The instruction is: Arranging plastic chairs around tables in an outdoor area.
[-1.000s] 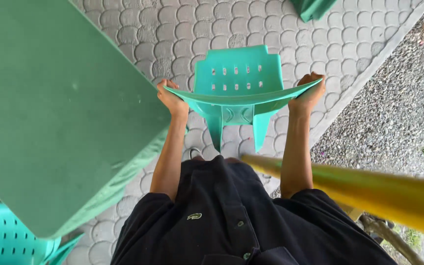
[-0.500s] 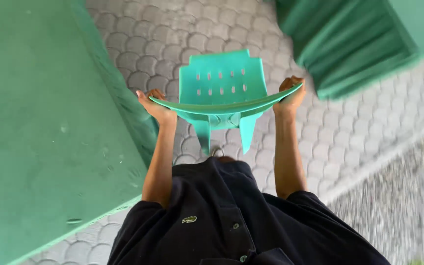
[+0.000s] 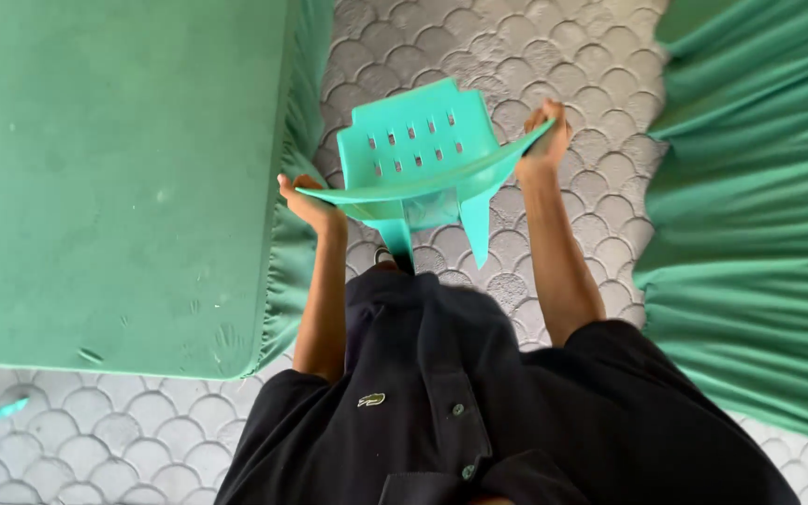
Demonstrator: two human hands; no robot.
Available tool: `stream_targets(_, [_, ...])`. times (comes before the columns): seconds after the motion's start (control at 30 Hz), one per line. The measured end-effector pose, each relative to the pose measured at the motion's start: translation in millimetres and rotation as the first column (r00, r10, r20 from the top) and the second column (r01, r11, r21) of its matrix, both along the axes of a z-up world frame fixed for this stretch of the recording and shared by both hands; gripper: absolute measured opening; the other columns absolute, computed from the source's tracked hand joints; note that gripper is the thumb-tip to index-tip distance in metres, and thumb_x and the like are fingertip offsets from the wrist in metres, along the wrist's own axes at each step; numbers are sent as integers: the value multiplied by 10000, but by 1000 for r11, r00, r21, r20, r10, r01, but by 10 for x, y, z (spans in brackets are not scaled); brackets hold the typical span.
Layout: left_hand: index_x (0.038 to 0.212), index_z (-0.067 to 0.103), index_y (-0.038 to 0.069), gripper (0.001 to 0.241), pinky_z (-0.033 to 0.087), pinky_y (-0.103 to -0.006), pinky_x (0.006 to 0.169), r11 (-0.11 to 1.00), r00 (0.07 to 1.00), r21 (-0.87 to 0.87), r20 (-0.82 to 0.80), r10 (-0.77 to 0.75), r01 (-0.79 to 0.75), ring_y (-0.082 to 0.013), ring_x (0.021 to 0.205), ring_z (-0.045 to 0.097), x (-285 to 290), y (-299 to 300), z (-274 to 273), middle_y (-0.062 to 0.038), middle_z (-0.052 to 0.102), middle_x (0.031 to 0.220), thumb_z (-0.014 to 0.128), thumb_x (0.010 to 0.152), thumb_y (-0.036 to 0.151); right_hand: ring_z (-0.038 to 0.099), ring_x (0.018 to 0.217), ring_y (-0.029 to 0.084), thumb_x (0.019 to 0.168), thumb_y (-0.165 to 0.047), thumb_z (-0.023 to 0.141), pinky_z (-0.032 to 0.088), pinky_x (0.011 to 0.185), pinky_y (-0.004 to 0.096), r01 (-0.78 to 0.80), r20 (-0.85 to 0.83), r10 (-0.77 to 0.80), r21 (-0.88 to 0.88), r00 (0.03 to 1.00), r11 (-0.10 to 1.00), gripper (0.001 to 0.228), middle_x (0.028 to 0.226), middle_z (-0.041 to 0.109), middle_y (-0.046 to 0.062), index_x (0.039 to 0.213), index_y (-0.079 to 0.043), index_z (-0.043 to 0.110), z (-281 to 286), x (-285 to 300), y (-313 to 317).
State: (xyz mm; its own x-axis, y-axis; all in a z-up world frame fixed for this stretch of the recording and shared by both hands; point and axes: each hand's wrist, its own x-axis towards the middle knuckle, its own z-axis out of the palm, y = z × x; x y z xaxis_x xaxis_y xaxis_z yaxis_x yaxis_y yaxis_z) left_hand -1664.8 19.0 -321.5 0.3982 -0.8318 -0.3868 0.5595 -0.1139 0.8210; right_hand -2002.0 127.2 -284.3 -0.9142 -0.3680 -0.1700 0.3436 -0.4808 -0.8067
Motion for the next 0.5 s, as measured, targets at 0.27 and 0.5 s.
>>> stream_targets(0.27, [482,472,152,626,343,-260,443,930,931,110,143,336,-352,-155,371,455,-358,-157,-728,-62,444,411,476,1001,501,379,422,120,941,-306,591,268,478,260,-316,62,310,208,949,926,538,426,341,35,489,-179,329,-636,-411,-1355])
stream_targets(0.5, [542,428,129,659,384,-257,802,815,789,-8,245,563,-579,-226,738,603,-1469,713,-733,-105,540,621,374,1092,489,732,774,148,1042,-381,476,507,699,257,-748,340,672,188,658,637,564,616,627,94,540,-155,354,-1784,-985,-1677])
